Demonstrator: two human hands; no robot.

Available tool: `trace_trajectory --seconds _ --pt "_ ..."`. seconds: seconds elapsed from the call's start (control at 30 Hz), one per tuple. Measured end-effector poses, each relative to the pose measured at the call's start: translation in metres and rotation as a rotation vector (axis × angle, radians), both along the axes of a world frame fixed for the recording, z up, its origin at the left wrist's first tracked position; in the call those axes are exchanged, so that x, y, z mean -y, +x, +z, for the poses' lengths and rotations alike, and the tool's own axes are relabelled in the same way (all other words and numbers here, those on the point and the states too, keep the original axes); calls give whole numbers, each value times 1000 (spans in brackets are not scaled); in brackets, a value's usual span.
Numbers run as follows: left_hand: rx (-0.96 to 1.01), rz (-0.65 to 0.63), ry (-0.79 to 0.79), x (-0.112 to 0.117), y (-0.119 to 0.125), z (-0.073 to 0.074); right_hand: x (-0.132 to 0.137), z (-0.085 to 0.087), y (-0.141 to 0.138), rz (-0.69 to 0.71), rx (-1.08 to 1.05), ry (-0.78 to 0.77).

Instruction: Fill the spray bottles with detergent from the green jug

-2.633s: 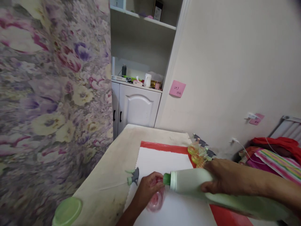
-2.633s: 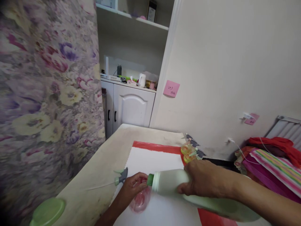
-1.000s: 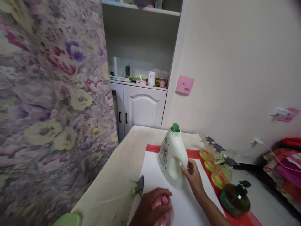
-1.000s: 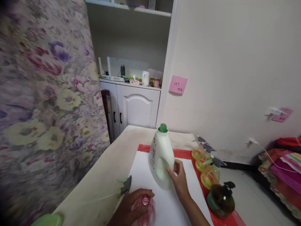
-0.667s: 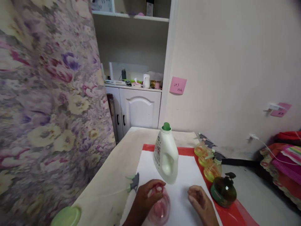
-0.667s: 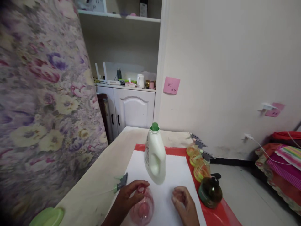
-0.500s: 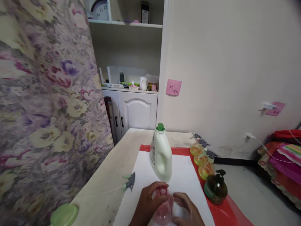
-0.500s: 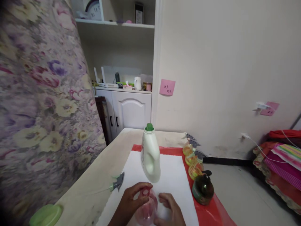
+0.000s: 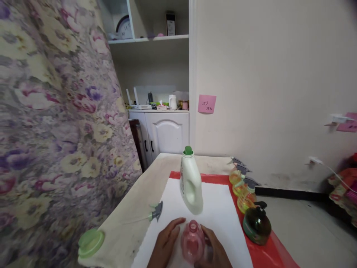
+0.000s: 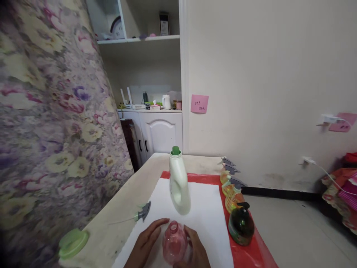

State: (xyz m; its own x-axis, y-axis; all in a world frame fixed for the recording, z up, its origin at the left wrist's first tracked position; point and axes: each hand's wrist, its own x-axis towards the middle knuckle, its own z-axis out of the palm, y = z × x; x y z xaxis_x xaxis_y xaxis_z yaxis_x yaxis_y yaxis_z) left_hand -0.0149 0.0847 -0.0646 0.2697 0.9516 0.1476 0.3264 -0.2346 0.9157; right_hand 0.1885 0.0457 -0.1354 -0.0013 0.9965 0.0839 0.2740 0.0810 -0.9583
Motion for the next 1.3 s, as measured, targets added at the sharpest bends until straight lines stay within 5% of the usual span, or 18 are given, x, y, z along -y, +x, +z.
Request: trace_trajectory --seconds 0.2,0.37,0.47,0.63,0.77,0.9,1.03,1.13,1.3 --pt "-487 413 258 -20 -68 -37 -7 -16 -3 -3 -24 -23" --pt "-890 413 247 -42 -80 -32 -9 -23 -11 -51 -9 -8" --pt "-902 400 217 -54 -76 -30 -8 -21 -16 -142 60 2" --pt "-860 340 208 -62 -76 -21 -5 -10 -18 -78 68 -57" --pt "-758 341 234 -50 -75 0 -6 -5 -20 -172 113 -112" --pt "-564 361 259 -24 -58 35 -9 -10 -18 -90 48 -60" --pt "147 317 98 6 -25 80 -9 -11 -16 -75 31 -21" --pt "484 294 43 24 2 107 -6 -6 -16 -90 34 12" --pt "642 236 51 35 31 118 -5 -2 -14 -33 -29 50"
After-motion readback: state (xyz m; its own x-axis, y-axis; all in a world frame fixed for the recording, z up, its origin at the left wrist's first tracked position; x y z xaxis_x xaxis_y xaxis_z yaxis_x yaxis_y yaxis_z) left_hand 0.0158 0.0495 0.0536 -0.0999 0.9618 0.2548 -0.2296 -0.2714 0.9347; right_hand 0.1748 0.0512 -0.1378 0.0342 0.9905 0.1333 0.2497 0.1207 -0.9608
